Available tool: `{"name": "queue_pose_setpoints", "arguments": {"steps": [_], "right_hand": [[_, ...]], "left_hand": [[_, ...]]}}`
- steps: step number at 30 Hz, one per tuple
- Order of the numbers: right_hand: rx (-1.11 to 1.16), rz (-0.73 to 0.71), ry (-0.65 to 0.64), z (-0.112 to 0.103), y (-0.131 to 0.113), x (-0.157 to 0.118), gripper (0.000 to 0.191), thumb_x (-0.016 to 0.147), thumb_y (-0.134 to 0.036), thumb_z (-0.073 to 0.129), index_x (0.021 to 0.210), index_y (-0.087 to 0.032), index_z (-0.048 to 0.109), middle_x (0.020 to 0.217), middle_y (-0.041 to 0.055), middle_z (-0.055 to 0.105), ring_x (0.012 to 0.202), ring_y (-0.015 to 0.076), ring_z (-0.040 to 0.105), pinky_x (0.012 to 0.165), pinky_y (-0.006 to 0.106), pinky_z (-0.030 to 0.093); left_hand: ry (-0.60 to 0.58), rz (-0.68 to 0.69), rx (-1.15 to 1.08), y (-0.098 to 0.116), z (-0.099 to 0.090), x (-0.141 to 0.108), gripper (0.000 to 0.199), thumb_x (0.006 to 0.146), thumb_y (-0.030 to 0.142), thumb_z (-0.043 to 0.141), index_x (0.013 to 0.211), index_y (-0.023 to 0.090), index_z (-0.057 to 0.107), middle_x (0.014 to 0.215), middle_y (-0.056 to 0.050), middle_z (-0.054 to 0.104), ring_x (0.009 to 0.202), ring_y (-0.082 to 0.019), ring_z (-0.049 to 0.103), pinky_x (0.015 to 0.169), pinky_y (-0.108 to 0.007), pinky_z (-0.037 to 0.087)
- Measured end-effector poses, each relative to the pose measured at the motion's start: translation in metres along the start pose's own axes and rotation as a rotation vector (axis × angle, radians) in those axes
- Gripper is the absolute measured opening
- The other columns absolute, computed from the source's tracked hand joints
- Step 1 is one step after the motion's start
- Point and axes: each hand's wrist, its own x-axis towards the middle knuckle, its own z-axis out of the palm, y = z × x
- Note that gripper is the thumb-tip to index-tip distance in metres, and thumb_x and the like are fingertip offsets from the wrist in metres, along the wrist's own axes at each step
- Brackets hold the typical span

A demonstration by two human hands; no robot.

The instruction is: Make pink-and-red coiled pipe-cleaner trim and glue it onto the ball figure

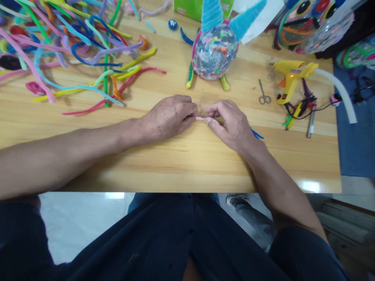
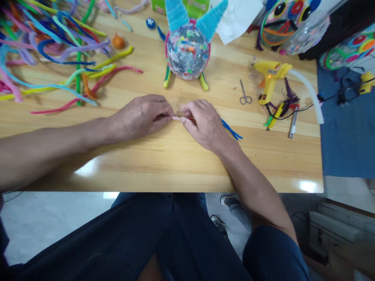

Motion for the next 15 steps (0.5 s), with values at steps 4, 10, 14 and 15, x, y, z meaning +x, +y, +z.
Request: {"name": "queue_pose_setpoints", "arguments": {"steps": [4, 10, 14, 15], "right_hand": [[-0.017, -0.042, -0.002, -0.003, 0.006, -0.002, 0.007, 0.106, -0.031, 0.065, 0.105, -0.028, 0.071, 0.099, 0.0062, 0.076, 0.096, 0.0282, 0.068, 0.092, 0.046, 0.055], [-0.068, -0.075, 0.013, 0.005, 0.01, 0.001, 0.012, 0.105, -0.025, 0.061, 0.096, -0.026, 0.069, 0.092, 0.0057, 0.073, 0.09, 0.0265, 0.066, 0.088, 0.044, 0.053], [-0.079, -0.075, 0.011, 0.007, 0.011, 0.002, 0.011, 0.103, -0.024, 0.061, 0.096, -0.025, 0.069, 0.094, 0.0063, 0.073, 0.091, 0.0267, 0.065, 0.088, 0.043, 0.051], [-0.081, -0.077, 0.007, 0.007, 0.011, 0.002, 0.011, 0.103, -0.025, 0.061, 0.096, -0.025, 0.069, 0.094, 0.0063, 0.072, 0.091, 0.0267, 0.065, 0.088, 0.043, 0.051]], "left_hand": [[-0.021, -0.006, -0.01, 0.001, 0.0, 0.001, 0.03, 0.105, 0.023, 0.049, 0.108, 0.017, 0.078, 0.102, -0.01, 0.075, 0.096, -0.025, 0.073, 0.088, -0.036, 0.058], [-0.078, -0.015, -0.062, 0.002, -0.008, 0.001, 0.028, 0.107, 0.029, 0.05, 0.109, 0.019, 0.076, 0.105, -0.011, 0.074, 0.097, -0.025, 0.069, 0.089, -0.039, 0.056], [-0.088, -0.04, -0.15, 0.004, -0.011, 0.004, 0.022, 0.102, 0.033, 0.061, 0.112, 0.019, 0.074, 0.105, -0.009, 0.076, 0.093, -0.023, 0.068, 0.083, -0.036, 0.053], [-0.075, -0.042, -0.15, 0.004, -0.01, 0.004, 0.021, 0.102, 0.032, 0.061, 0.111, 0.019, 0.074, 0.104, -0.008, 0.076, 0.094, -0.023, 0.068, 0.083, -0.035, 0.053]]}}
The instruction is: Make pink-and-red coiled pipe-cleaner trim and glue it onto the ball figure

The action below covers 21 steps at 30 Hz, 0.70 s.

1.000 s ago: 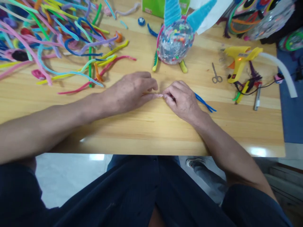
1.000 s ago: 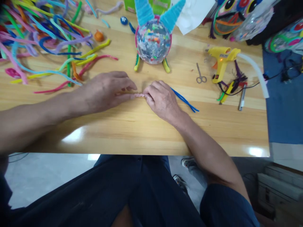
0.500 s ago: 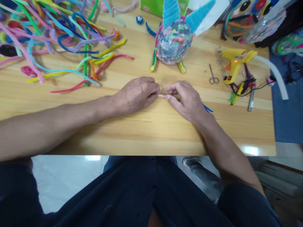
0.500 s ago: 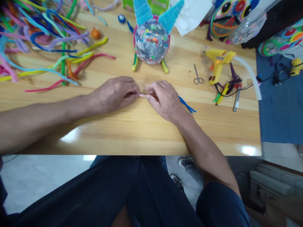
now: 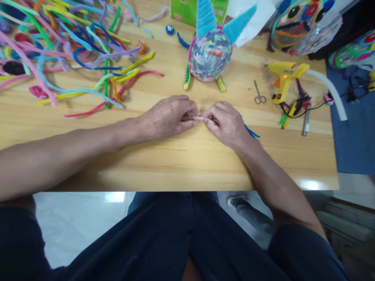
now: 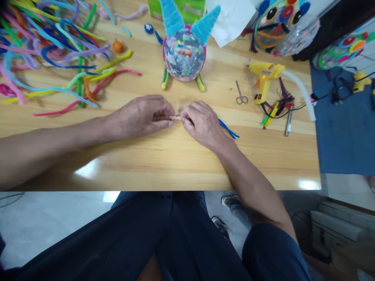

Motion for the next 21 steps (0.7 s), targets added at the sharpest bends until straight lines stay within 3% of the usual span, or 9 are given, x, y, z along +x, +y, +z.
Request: {"name": "queue_pose_setpoints", "arguments": {"steps": [10, 15, 21], "right_hand": [[0.017, 0.025, -0.033, -0.001, -0.002, -0.001, 0.013, 0.105, -0.026, 0.058, 0.096, -0.026, 0.068, 0.096, 0.0073, 0.072, 0.094, 0.0275, 0.063, 0.092, 0.044, 0.051], [0.094, 0.031, -0.04, -0.012, 0.0, -0.004, 0.013, 0.107, -0.032, 0.06, 0.1, -0.026, 0.07, 0.097, 0.006, 0.074, 0.095, 0.0266, 0.066, 0.092, 0.043, 0.052], [0.096, 0.107, -0.044, -0.021, 0.001, -0.007, 0.006, 0.101, -0.026, 0.065, 0.1, -0.027, 0.071, 0.096, 0.0051, 0.075, 0.091, 0.0257, 0.066, 0.088, 0.042, 0.051]], "left_hand": [[0.043, 0.004, 0.132, 0.006, 0.014, 0.016, 0.022, 0.104, 0.028, 0.057, 0.102, 0.017, 0.077, 0.098, -0.009, 0.074, 0.093, -0.024, 0.072, 0.085, -0.033, 0.055], [0.055, -0.003, 0.185, 0.006, 0.021, 0.022, 0.025, 0.106, 0.026, 0.054, 0.101, 0.018, 0.077, 0.096, -0.008, 0.076, 0.094, -0.024, 0.072, 0.086, -0.034, 0.055], [0.099, 0.037, 0.208, 0.003, 0.028, 0.019, 0.024, 0.107, 0.027, 0.054, 0.104, 0.02, 0.076, 0.097, -0.008, 0.077, 0.097, -0.025, 0.072, 0.092, -0.036, 0.055]]}}
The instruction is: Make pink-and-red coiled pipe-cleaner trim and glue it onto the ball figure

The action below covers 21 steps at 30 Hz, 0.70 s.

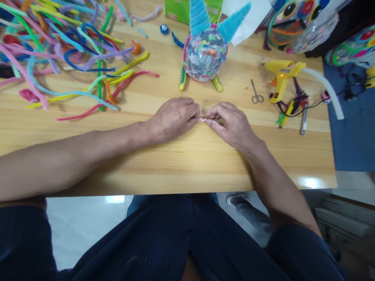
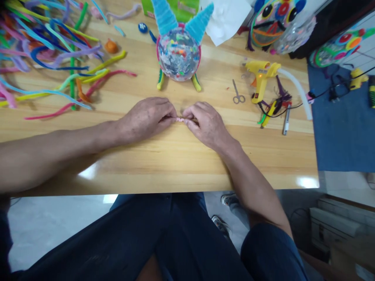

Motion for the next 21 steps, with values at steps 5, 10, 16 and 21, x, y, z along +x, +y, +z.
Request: {"name": "queue_pose_setpoints", "arguments": {"steps": [5, 10, 16, 21], "right_hand": [[-0.022, -0.004, 0.024, 0.008, -0.004, 0.003, 0.014, 0.103, -0.03, 0.065, 0.091, -0.027, 0.068, 0.088, 0.0045, 0.071, 0.086, 0.0252, 0.062, 0.085, 0.042, 0.05], [-0.029, -0.004, 0.046, 0.013, -0.006, 0.004, 0.015, 0.102, -0.03, 0.066, 0.087, -0.026, 0.066, 0.086, 0.0046, 0.07, 0.084, 0.0252, 0.062, 0.084, 0.042, 0.05], [0.002, 0.032, 0.041, 0.004, -0.007, 0.003, 0.01, 0.099, -0.03, 0.071, 0.09, -0.026, 0.07, 0.085, 0.0034, 0.073, 0.081, 0.0239, 0.064, 0.08, 0.042, 0.052], [0.01, 0.021, 0.068, 0.006, -0.008, 0.004, 0.005, 0.097, -0.028, 0.071, 0.093, -0.026, 0.071, 0.089, 0.0039, 0.072, 0.083, 0.0242, 0.066, 0.078, 0.041, 0.053]], "left_hand": [[-0.012, -0.008, -0.033, 0.0, 0.001, -0.001, 0.026, 0.108, 0.029, 0.052, 0.104, 0.02, 0.076, 0.1, -0.01, 0.077, 0.101, -0.028, 0.072, 0.096, -0.04, 0.055], [0.015, 0.008, -0.049, 0.0, 0.003, -0.003, 0.025, 0.108, 0.03, 0.054, 0.107, 0.018, 0.075, 0.103, -0.012, 0.077, 0.103, -0.029, 0.072, 0.097, -0.042, 0.054], [0.032, 0.031, -0.002, 0.0, 0.005, -0.002, 0.026, 0.107, 0.026, 0.053, 0.106, 0.018, 0.077, 0.101, -0.01, 0.077, 0.1, -0.027, 0.072, 0.095, -0.039, 0.055], [0.023, 0.035, 0.004, 0.001, 0.005, -0.001, 0.025, 0.107, 0.026, 0.053, 0.105, 0.017, 0.077, 0.102, -0.011, 0.077, 0.102, -0.027, 0.072, 0.096, -0.039, 0.055]]}}
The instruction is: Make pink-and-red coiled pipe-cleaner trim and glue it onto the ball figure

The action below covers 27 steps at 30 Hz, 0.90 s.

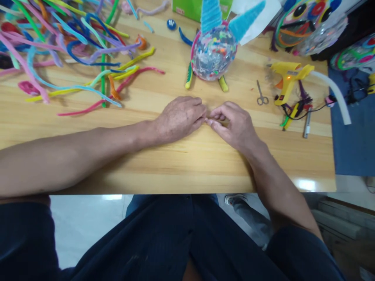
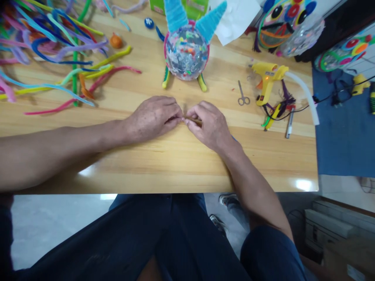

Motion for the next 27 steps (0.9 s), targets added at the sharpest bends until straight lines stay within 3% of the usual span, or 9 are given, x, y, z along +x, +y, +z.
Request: {"name": "queue_pose_setpoints", "arguments": {"steps": [5, 11, 16, 20, 27], "right_hand": [[-0.019, -0.011, -0.022, 0.011, 0.0, 0.002, 0.008, 0.095, -0.021, 0.067, 0.09, -0.026, 0.069, 0.089, 0.0042, 0.07, 0.086, 0.0256, 0.065, 0.082, 0.043, 0.053], [-0.032, -0.008, -0.007, 0.013, -0.002, 0.002, 0.014, 0.102, -0.03, 0.068, 0.089, -0.027, 0.066, 0.088, 0.0051, 0.07, 0.085, 0.0256, 0.063, 0.082, 0.043, 0.052], [-0.037, -0.012, -0.024, 0.011, -0.004, 0.001, 0.005, 0.102, -0.03, 0.069, 0.098, -0.027, 0.069, 0.092, 0.0052, 0.071, 0.089, 0.0269, 0.064, 0.088, 0.046, 0.054], [-0.057, -0.007, -0.032, 0.015, -0.007, 0.002, 0.01, 0.104, -0.029, 0.066, 0.095, -0.027, 0.068, 0.092, 0.0057, 0.07, 0.091, 0.028, 0.065, 0.091, 0.048, 0.055], [-0.06, 0.005, -0.064, 0.016, -0.006, 0.005, 0.005, 0.103, -0.024, 0.067, 0.099, -0.028, 0.067, 0.095, 0.0064, 0.07, 0.094, 0.0288, 0.066, 0.094, 0.049, 0.056]], "left_hand": [[-0.002, -0.011, -0.046, 0.0, -0.003, -0.003, 0.023, 0.107, 0.026, 0.053, 0.105, 0.018, 0.074, 0.103, -0.011, 0.076, 0.104, -0.029, 0.072, 0.098, -0.042, 0.055], [-0.076, -0.058, -0.047, -0.004, -0.019, -0.009, 0.02, 0.103, 0.027, 0.055, 0.108, 0.019, 0.073, 0.104, -0.012, 0.076, 0.099, -0.028, 0.07, 0.093, -0.041, 0.056], [-0.066, -0.042, -0.028, -0.006, -0.018, -0.007, 0.02, 0.101, 0.022, 0.053, 0.099, 0.02, 0.073, 0.098, -0.01, 0.075, 0.096, -0.026, 0.07, 0.089, -0.039, 0.056], [-0.068, -0.024, -0.014, -0.006, -0.017, -0.007, 0.021, 0.103, 0.023, 0.051, 0.098, 0.019, 0.071, 0.098, -0.01, 0.075, 0.096, -0.026, 0.071, 0.09, -0.039, 0.056], [-0.157, -0.047, -0.036, -0.004, -0.033, -0.006, 0.021, 0.105, 0.031, 0.05, 0.103, 0.02, 0.068, 0.098, -0.009, 0.074, 0.091, -0.025, 0.067, 0.088, -0.041, 0.055]]}}
